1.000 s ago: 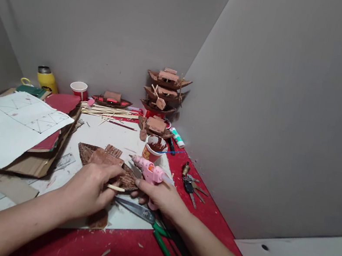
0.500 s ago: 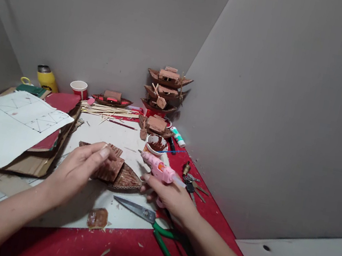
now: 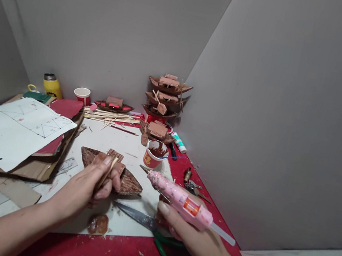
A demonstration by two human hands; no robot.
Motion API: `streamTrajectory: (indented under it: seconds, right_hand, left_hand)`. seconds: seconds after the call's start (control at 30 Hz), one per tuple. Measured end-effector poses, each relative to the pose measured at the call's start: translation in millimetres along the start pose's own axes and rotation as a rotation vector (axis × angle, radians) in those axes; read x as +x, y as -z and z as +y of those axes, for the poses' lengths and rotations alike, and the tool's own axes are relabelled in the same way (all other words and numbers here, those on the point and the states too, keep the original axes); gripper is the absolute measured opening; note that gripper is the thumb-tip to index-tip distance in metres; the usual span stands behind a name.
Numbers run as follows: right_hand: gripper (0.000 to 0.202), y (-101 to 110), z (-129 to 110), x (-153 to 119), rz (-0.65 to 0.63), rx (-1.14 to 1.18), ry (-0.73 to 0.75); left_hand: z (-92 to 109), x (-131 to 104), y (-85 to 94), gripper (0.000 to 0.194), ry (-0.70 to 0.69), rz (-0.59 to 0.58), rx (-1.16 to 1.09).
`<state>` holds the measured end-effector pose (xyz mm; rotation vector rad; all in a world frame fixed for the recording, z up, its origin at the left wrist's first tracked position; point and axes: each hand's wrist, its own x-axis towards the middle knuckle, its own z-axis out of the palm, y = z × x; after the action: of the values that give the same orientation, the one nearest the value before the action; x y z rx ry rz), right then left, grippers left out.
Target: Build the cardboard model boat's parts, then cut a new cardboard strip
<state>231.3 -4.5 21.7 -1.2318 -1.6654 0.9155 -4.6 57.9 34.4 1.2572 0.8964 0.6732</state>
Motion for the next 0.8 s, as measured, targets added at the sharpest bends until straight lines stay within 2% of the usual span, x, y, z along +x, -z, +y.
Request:
streamTrajectory:
  seconds: [0.13, 0.27, 0.47, 0.8]
  right_hand:
    - [0.035, -0.5, 0.1, -4.1, -0.031, -0.07, 0.052]
    - [0.023, 0.2, 3.4, -8.6, -0.021, -0.17, 0.146]
    - [0.017, -0.5, 9.9, -10.2, -0.105, -0.332, 0.216]
    - [0.021, 1.7, 11.3, -6.1, -0.22, -0.377, 0.217]
  left_hand:
    - [-7.8, 0.1, -3.1, 0.033, 0.101, -0.055, -0.278]
    - [-11.7, -1.0, -6.8, 0.025, 0.159, -0.105, -0.386]
    - [-17.3, -5.4, -11.4, 0.021, 0.215, -0.12, -0.402]
    - [-30.5, -17.2, -9.5, 0.026, 0.249, -0.079, -0.487]
